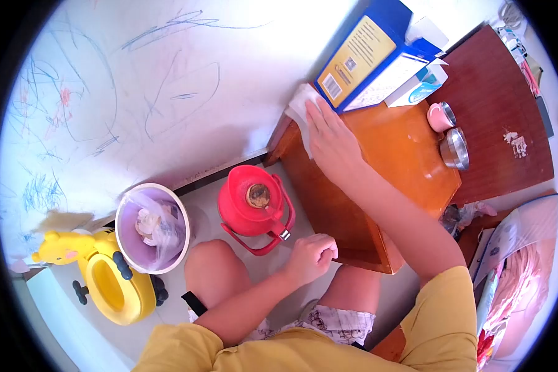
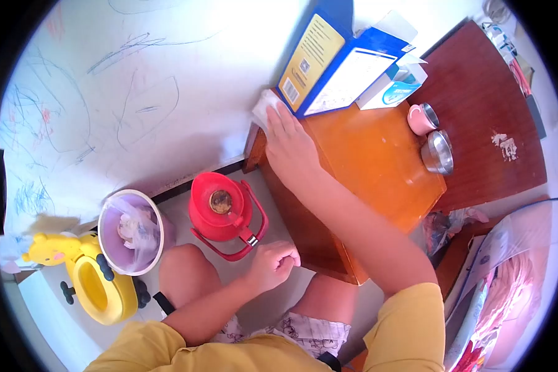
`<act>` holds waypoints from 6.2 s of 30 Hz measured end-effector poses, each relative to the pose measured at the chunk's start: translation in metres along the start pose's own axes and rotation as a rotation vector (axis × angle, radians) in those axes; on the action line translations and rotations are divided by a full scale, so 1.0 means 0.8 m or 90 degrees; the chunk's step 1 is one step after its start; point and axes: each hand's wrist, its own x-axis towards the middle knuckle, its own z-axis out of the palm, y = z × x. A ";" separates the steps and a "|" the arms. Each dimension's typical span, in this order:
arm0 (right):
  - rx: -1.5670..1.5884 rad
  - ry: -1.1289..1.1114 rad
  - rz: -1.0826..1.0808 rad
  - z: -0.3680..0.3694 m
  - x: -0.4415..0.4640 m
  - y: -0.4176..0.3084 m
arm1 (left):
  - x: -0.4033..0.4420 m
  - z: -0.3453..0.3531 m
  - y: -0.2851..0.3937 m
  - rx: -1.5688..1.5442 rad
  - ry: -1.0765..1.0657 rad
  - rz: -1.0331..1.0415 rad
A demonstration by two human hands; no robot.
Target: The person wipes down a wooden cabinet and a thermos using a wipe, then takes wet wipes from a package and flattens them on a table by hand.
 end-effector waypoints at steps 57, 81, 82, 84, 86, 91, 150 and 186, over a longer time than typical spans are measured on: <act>0.345 -0.032 0.127 -0.134 -0.204 -0.030 | 0.003 0.013 -0.029 0.029 -0.067 -0.048; 0.775 0.296 1.213 -0.126 -0.424 -0.076 | 0.051 0.082 0.097 0.084 -0.201 0.323; 0.751 0.281 1.227 -0.117 -0.424 -0.077 | 0.058 0.094 0.102 0.111 -0.224 0.348; 0.728 0.277 1.252 -0.098 -0.426 -0.075 | 0.078 0.119 0.109 0.164 -0.236 0.359; 0.535 0.335 1.237 -0.090 -0.426 -0.074 | 0.083 0.129 0.105 0.150 -0.224 0.288; 0.907 0.717 1.319 -0.087 -0.398 -0.066 | 0.084 0.131 0.103 0.107 -0.169 0.126; 0.829 0.596 0.946 -0.064 -0.347 -0.065 | 0.089 0.196 0.137 0.475 -0.333 0.203; 0.626 0.709 1.000 0.031 -0.387 0.070 | 0.190 0.340 0.096 0.462 -0.412 0.196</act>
